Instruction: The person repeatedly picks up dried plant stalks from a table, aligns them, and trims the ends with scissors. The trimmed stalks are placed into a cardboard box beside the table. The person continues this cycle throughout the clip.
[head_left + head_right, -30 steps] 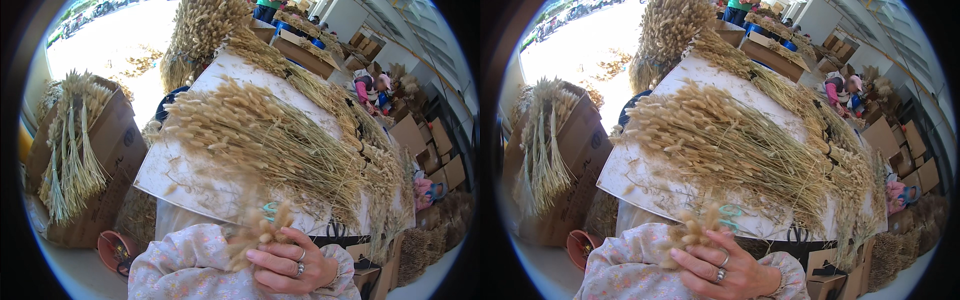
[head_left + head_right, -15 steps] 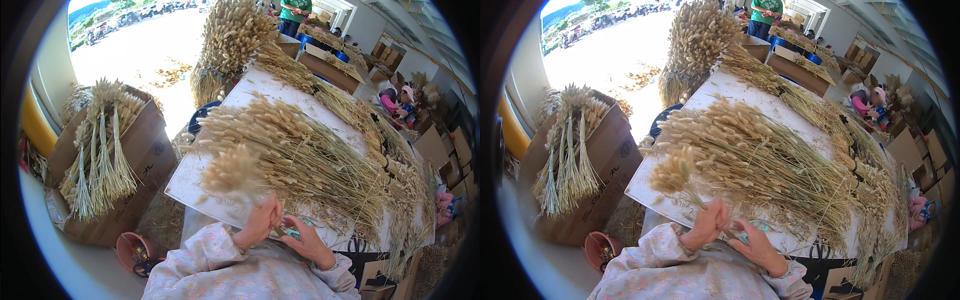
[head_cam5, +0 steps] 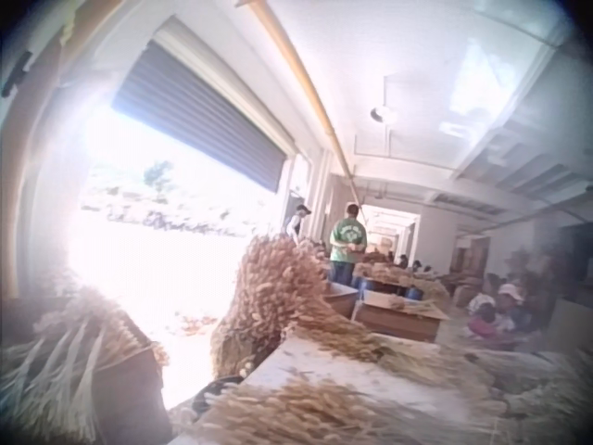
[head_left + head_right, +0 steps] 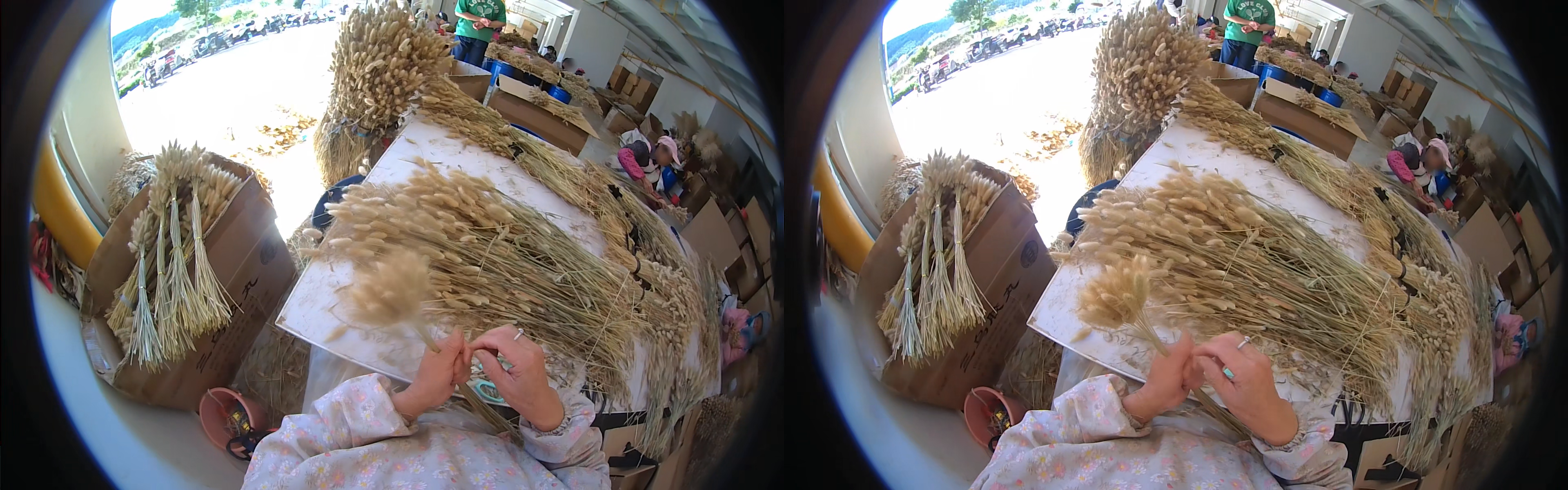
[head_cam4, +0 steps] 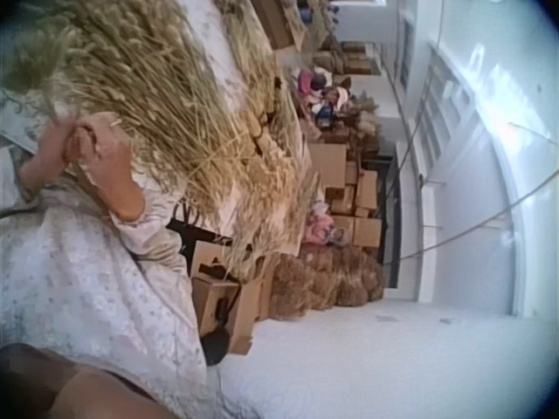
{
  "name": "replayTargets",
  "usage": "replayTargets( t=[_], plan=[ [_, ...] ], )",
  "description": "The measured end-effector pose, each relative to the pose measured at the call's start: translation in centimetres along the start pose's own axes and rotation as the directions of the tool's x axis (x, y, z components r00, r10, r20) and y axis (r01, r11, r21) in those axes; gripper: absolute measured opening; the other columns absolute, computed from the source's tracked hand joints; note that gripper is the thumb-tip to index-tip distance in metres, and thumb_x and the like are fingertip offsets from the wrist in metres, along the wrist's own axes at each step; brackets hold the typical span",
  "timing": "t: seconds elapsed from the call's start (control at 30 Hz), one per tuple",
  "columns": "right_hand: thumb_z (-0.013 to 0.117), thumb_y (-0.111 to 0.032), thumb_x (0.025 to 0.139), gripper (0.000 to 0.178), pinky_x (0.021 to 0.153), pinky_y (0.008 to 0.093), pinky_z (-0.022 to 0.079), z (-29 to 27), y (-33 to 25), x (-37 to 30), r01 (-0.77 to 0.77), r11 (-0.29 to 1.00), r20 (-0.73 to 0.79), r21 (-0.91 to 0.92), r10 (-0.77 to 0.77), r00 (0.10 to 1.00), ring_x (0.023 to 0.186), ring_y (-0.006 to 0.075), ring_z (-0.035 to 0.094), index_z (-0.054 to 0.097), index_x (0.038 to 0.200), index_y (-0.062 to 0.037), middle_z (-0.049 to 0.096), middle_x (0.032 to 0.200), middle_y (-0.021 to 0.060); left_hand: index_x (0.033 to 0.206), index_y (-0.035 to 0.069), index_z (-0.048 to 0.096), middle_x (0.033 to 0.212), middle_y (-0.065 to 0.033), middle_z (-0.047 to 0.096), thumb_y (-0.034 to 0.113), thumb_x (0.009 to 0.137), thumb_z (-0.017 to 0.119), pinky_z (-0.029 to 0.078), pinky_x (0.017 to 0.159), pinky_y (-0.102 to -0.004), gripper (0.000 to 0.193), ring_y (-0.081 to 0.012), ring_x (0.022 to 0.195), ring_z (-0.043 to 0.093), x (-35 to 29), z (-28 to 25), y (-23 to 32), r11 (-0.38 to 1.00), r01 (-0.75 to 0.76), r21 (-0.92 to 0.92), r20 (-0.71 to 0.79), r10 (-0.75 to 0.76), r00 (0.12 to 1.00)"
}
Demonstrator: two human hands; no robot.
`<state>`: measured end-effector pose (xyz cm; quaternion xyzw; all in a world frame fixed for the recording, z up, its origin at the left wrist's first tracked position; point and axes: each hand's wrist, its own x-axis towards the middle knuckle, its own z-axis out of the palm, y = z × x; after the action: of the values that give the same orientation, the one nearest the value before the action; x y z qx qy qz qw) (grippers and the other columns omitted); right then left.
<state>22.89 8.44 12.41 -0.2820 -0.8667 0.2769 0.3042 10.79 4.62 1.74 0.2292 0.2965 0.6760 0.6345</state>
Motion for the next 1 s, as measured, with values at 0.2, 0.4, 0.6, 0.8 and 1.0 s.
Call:
replayTargets(
  t=[0.2, 0.4, 0.6, 0.8, 1.0],
  plan=[
    [0.067, -0.01, 0.079, 0.011, 0.068, 0.0347, 0.043, 2.6, -3.1, 3.1, 0.276, 0.955, -0.093, -0.106, -0.286, 0.954, 0.074, 0.0243, 0.06, 0.065, 0.089, -0.0106, 0.062, 0.082, 0.0054, 0.071, 0.008, 0.05, 0.051, 0.0017, 0.039, 0.035, 0.099, 0.044, 0.028, 0.045, -0.026, 0.039, -0.0102, 0.045, 0.035, -1.0, -0.1, -0.5, 0.907, -0.142, 0.397, 0.2, 0.065, 0.978],
    [0.067, -0.011, 0.078, 0.012, 0.069, 0.035, 0.043, 2.4, -4.0, 2.5, 0.309, 0.949, -0.135, -0.062, -0.314, 0.94, 0.073, 0.0224, 0.06, 0.065, 0.089, -0.0107, 0.06, 0.078, 0.0044, 0.072, 0.008, 0.051, 0.052, 0.0016, 0.04, 0.034, 0.098, 0.046, 0.029, 0.047, -0.026, 0.037, -0.0102, 0.047, 0.037, -1.7, -1.1, 1.4, 0.9, -0.09, 0.427, 0.345, -0.071, 0.936],
    [0.069, -0.005, 0.072, 0.015, 0.068, 0.0318, 0.047, 1.9, -4.2, 2.3, 0.288, 0.956, -0.096, -0.048, -0.291, 0.952, 0.073, 0.0219, 0.061, 0.069, 0.086, -0.0101, 0.065, 0.081, 0.0039, 0.073, 0.007, 0.052, 0.054, 0.0015, 0.042, 0.033, 0.097, 0.047, 0.03, 0.049, -0.026, 0.035, -0.0102, 0.05, 0.038, -2.4, -1.1, 3.1, 0.902, -0.02, 0.431, 0.446, -0.194, 0.874],
    [0.069, -0.007, 0.073, 0.015, 0.06, 0.0305, 0.049, 1.2, -4.8, 3.0, 0.26, 0.966, -0.088, -0.004, -0.26, 0.962, 0.07, 0.022, 0.061, 0.069, 0.088, -0.0082, 0.064, 0.079, 0.0054, 0.074, 0.007, 0.053, 0.055, 0.0015, 0.044, 0.032, 0.096, 0.049, 0.031, 0.052, -0.0261, 0.033, -0.0102, 0.052, 0.04, -2.9, -0.7, 4.1, 0.897, 0.052, 0.438, 0.528, -0.305, 0.792],
    [0.071, -0.01, 0.074, 0.014, 0.052, 0.0293, 0.047, 0.8, -5.4, 3.1, 0.239, 0.969, -0.041, 0.059, -0.237, 0.971, 0.058, 0.0195, 0.06, 0.069, 0.087, -0.0058, 0.062, 0.072, 0.0071, 0.075, 0.007, 0.054, 0.057, 0.0014, 0.045, 0.031, 0.095, 0.051, 0.032, 0.054, -0.0261, 0.031, -0.0102, 0.055, 0.041, -3.2, -0.3, 4.2, 0.893, 0.093, 0.441, 0.575, -0.361, 0.734]
  ],
)
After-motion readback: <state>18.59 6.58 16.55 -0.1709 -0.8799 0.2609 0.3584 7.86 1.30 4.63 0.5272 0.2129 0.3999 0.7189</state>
